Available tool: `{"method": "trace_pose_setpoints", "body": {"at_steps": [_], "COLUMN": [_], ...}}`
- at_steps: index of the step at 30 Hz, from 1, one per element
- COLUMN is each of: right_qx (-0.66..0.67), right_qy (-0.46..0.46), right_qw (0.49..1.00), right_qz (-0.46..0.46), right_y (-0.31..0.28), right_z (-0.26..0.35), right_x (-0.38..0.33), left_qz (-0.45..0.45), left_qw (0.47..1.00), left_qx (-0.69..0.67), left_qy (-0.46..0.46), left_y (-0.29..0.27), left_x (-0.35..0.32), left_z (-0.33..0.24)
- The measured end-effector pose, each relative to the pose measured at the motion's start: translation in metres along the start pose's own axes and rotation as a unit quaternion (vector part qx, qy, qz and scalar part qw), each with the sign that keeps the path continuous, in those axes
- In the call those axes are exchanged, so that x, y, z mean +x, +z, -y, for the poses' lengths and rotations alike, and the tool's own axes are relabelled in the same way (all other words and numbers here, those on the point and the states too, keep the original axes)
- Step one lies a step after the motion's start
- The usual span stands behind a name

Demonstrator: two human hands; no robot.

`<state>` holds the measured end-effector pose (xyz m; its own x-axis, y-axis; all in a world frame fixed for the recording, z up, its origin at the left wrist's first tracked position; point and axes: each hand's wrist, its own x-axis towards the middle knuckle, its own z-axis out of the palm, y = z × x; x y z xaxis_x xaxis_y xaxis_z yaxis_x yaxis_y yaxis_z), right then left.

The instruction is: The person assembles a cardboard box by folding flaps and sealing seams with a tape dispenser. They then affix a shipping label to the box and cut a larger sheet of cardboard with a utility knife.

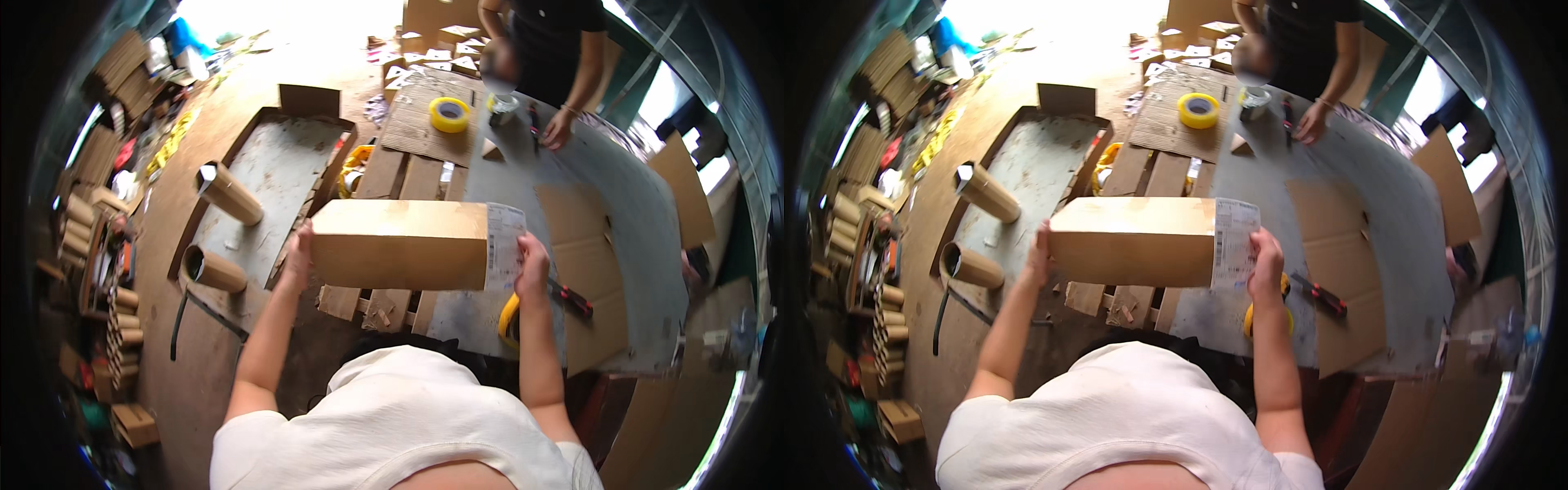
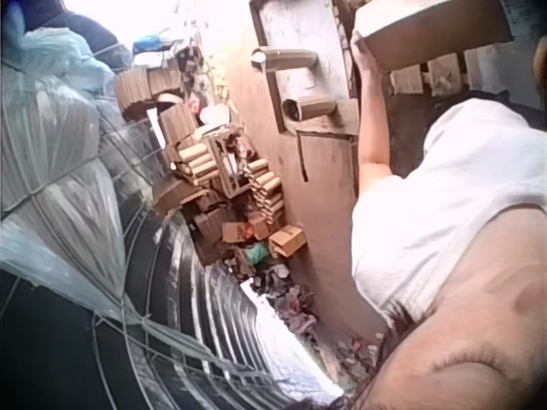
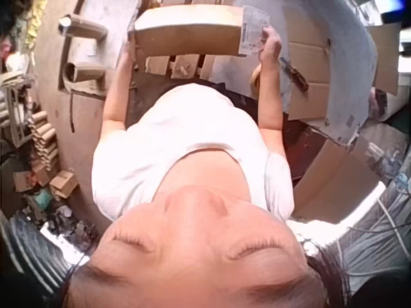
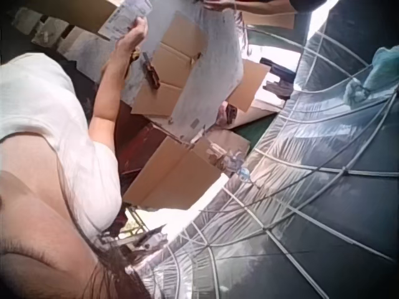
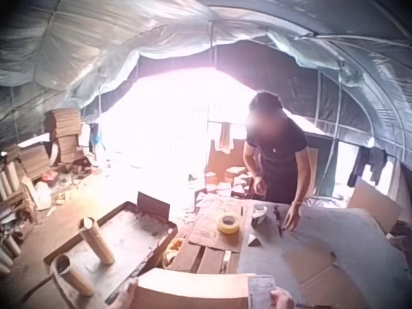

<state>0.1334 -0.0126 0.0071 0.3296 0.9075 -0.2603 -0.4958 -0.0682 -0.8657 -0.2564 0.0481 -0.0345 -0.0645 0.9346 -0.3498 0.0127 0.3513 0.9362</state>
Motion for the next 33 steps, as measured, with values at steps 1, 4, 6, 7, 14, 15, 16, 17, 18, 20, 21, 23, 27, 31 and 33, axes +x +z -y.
{"method": "trace_pose_setpoints", "body": {"at_steps": [1,4,6,7,14,15,16,17,18,20,21,23,27,31,33], "right_qx": [-0.028,-0.143,-0.154,-0.157,-0.198,-0.204,-0.182,-0.201,-0.220,-0.253,-0.269,-0.151,-0.066,-0.024,-0.012], "right_qy": [-0.014,-0.059,-0.109,-0.102,-0.004,0.000,0.004,-0.005,-0.013,-0.005,0.015,0.096,0.083,0.072,0.068], "right_qw": [1.000,0.988,0.982,0.982,0.973,0.969,0.971,0.967,0.963,0.953,0.950,0.977,0.992,0.996,0.996], "right_qz": [0.004,-0.011,-0.031,-0.022,0.120,0.138,0.155,0.158,0.157,0.163,0.159,0.117,0.064,0.052,0.050], "right_y": [-0.034,-0.049,-0.015,-0.004,0.037,0.046,0.047,0.051,0.054,0.051,0.047,0.047,0.029,0.017,0.014], "right_z": [-0.019,-0.012,0.013,0.007,-0.027,-0.027,-0.034,-0.035,-0.034,-0.038,-0.038,-0.034,-0.033,-0.027,-0.023], "right_x": [0.026,0.030,-0.005,-0.016,-0.093,-0.098,-0.098,-0.100,-0.103,-0.106,-0.112,-0.126,-0.133,-0.128,-0.127], "left_qz": [0.011,-0.039,-0.036,-0.030,0.166,0.248,0.303,0.326,0.324,0.269,0.244,0.208,0.190,0.153,0.068], "left_qw": [1.000,0.997,0.994,0.990,0.976,0.963,0.949,0.934,0.931,0.934,0.932,0.932,0.930,0.942,0.974], "left_qx": [0.010,0.023,0.091,0.131,0.036,-0.053,-0.089,-0.135,-0.163,-0.234,-0.269,-0.298,-0.314,-0.299,-0.198], "left_qy": [0.010,0.058,0.055,0.052,0.140,0.096,-0.010,-0.058,-0.042,-0.013,-0.017,-0.017,-0.017,-0.008,0.087], "left_y": [0.007,0.041,0.044,0.033,0.081,0.091,0.103,0.117,0.125,0.136,0.140,0.144,0.156,0.170,0.182], "left_x": [0.011,0.010,0.004,0.005,-0.067,-0.066,-0.074,-0.079,-0.081,-0.085,-0.085,-0.082,-0.087,-0.094,-0.102], "left_z": [0.033,0.070,0.066,0.063,-0.043,-0.035,-0.038,-0.033,-0.026,-0.019,-0.020,-0.021,-0.021,-0.013,-0.013]}}
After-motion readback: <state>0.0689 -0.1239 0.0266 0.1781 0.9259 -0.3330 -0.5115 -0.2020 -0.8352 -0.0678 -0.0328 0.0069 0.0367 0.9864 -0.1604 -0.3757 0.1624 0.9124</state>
